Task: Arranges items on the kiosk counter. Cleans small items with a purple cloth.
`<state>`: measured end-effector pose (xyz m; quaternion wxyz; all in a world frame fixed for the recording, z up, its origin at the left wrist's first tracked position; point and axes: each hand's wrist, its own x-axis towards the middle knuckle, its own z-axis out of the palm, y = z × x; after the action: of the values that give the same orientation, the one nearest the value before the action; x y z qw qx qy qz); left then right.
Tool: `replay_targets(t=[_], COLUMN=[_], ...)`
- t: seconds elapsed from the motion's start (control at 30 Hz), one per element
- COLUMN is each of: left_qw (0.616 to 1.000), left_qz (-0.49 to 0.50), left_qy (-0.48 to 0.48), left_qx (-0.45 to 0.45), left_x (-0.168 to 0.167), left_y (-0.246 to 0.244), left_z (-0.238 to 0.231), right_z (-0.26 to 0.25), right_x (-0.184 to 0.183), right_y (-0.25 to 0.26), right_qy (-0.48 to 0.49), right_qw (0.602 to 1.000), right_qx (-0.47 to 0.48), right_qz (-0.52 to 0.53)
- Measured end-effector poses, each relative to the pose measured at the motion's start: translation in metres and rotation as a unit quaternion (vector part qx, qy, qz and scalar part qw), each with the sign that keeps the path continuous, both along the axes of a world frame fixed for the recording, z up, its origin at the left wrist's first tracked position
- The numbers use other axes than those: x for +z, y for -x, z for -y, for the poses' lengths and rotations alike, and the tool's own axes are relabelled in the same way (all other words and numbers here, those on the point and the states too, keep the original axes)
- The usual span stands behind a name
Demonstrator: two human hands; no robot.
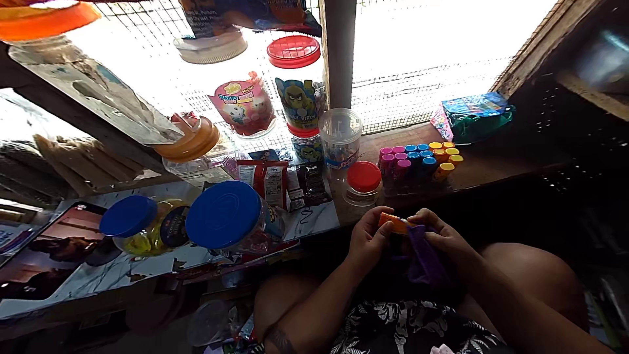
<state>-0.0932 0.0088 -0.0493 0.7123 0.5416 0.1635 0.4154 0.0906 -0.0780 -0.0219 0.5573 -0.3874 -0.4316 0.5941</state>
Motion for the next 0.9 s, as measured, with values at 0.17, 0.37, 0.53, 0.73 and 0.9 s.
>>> replay_targets(t=[0.17, 0.37, 0.53, 0.73, 0.9], left_qw=[0.998, 0.926, 0.892, 0.865, 0.841], left_qz=[0.023, -0.045, -0.071, -0.122, -0.217], left_qy=[-0.054, -0.326, -0.362, -0.443, -0.471], left_qx=[0.029, 0.185, 0.262, 0.203, 0.156], left_x=[-0.010, 0.000, 0.050, 0.092, 0.097], left_y=[-0.002, 0.007, 0.004, -0.071, -0.130], left_z=[-0.001, -0.007, -0.017, -0.040, -0.065], right_z=[-0.003, -0.010, -0.011, -0.012, -0.011], right_x=[0.003, 0.000, -0.015, -0.004, 0.004], right_y=[0.000, 0.001, 0.005, 0.012, 0.002], right_qy=[0.001, -0.067, -0.121, -0.108, -0.087], right_qw=[1.000, 0.992, 0.944, 0.920, 0.922], right_qx=[-0.004, -0.022, -0.008, 0.080, 0.106], right_qz=[-0.004, 0.101, 0.308, 0.368, 0.363])
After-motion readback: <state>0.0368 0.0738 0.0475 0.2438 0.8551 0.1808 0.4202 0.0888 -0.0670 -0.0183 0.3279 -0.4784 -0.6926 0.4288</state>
